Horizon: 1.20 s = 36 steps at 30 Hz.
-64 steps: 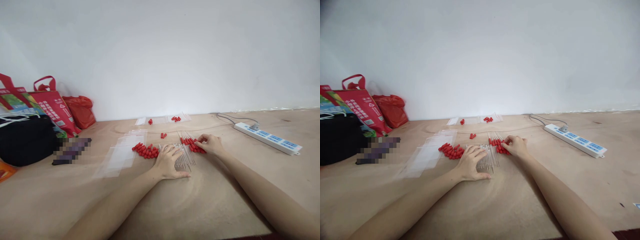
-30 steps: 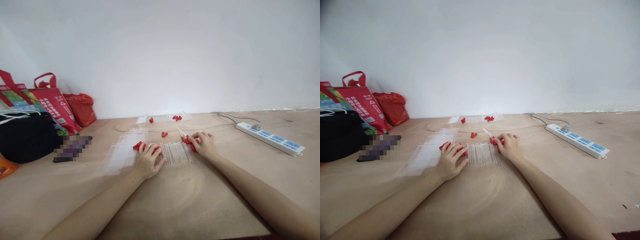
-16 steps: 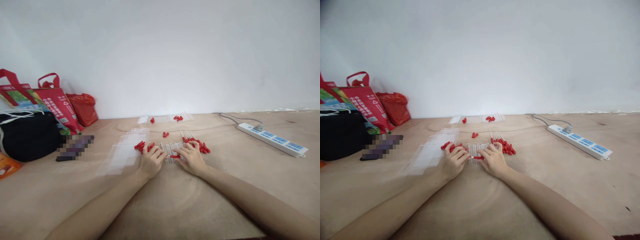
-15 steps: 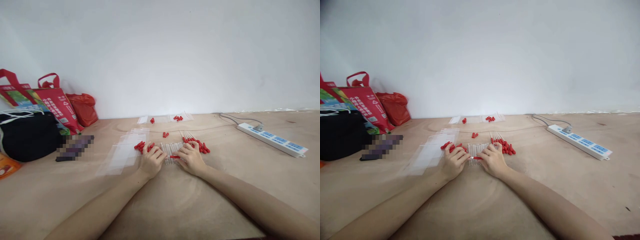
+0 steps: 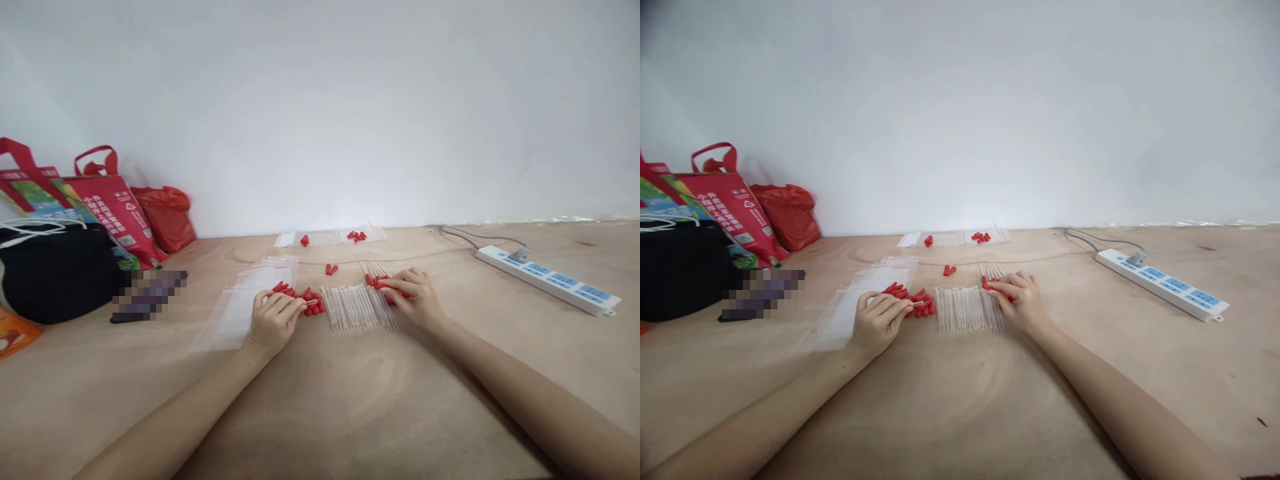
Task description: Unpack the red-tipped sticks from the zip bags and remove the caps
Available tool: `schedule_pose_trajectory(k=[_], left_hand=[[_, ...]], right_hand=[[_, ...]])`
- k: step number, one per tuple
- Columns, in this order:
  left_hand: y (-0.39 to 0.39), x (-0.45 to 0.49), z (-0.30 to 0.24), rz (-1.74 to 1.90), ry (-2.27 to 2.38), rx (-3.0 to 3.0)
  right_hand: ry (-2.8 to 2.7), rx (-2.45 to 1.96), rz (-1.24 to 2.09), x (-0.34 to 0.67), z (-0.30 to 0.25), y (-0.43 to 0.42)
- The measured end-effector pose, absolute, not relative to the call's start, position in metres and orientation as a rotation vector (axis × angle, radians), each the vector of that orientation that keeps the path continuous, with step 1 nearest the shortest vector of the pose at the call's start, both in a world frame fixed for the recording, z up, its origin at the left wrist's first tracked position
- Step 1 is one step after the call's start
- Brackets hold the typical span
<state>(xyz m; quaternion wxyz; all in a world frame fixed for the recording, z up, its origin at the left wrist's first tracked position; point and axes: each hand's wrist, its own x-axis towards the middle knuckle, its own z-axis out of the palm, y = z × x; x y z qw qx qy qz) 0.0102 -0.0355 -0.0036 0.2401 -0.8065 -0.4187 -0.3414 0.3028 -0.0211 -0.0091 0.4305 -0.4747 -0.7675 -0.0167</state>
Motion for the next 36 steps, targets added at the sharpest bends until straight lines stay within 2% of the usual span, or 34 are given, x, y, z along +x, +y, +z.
schedule_pose_trajectory(k=[3, 5, 8, 12, 15, 25, 30, 36], left_hand=[[-0.032, 0.010, -0.006, -0.990, -1.179, -2.250], [-0.024, 0.011, -0.004, -1.047, -1.257, -2.276], [-0.007, 0.009, 0.005, -1.025, -1.449, -2.300], [0.014, 0.004, 0.018, -0.738, -1.737, -2.276], [0.022, 0.006, 0.022, -0.650, -1.799, -2.267], [0.012, 0.030, 0.023, -0.758, -1.743, -2.311], [-0.006, 0.061, 0.010, -0.895, -1.462, -2.507], [-0.016, 0.075, -0.004, -0.870, -1.259, -2.544]], right_hand=[[-1.936, -1.142, 0.198, 0.300, -0.010, -0.016], [-1.971, -1.188, 0.231, 0.296, -0.012, -0.015], [-2.017, -1.273, 0.169, 0.295, -0.017, -0.012], [-2.044, -1.478, 0.017, 0.298, -0.018, -0.010], [-2.088, -1.539, -0.081, 0.298, -0.016, -0.011], [-2.118, -1.498, -0.105, 0.295, -0.012, -0.014], [-2.127, -1.507, -0.084, 0.293, -0.011, -0.014], [-1.952, -1.564, -0.103, 0.298, -0.008, -0.011]])
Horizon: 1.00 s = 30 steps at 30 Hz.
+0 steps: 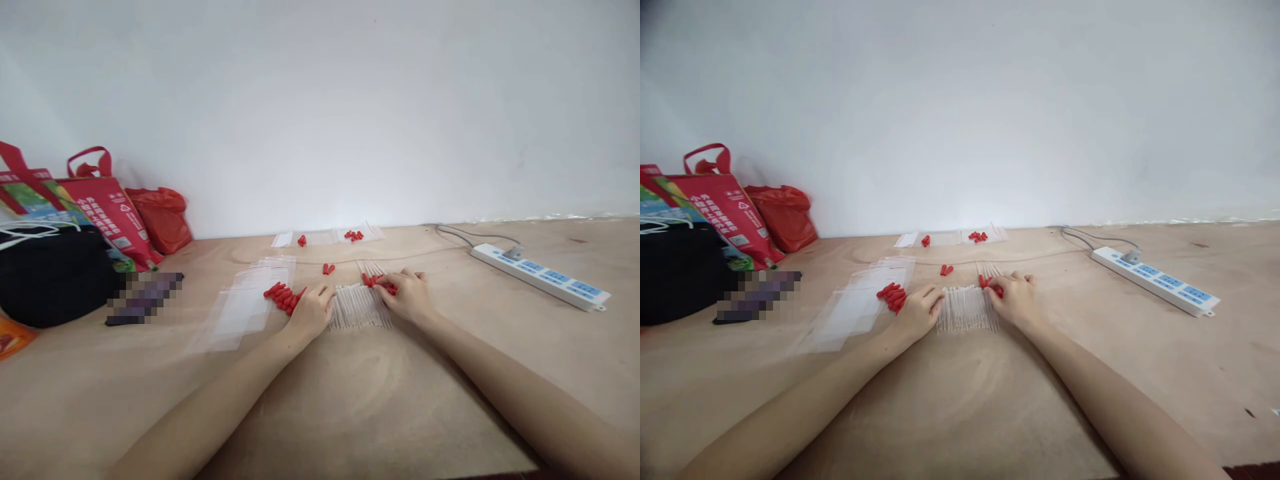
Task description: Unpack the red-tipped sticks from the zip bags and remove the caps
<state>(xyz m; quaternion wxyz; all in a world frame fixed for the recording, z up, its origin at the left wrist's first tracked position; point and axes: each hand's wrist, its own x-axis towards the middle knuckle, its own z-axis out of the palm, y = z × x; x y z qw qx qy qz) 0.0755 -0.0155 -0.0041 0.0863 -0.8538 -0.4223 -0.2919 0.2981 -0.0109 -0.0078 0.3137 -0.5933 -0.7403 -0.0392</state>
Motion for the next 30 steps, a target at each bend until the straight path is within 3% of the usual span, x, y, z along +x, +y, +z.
schedule_pose_trajectory(k=[10, 30], left_hand=[[-0.028, 0.072, -0.016, -1.070, -1.109, -2.690], [-0.035, 0.057, -0.006, -0.850, -1.173, -2.677]], right_hand=[[-1.600, -1.876, 0.075, 0.334, 0.001, 0.001], [-1.487, -1.982, 0.282, 0.357, -0.020, 0.021]])
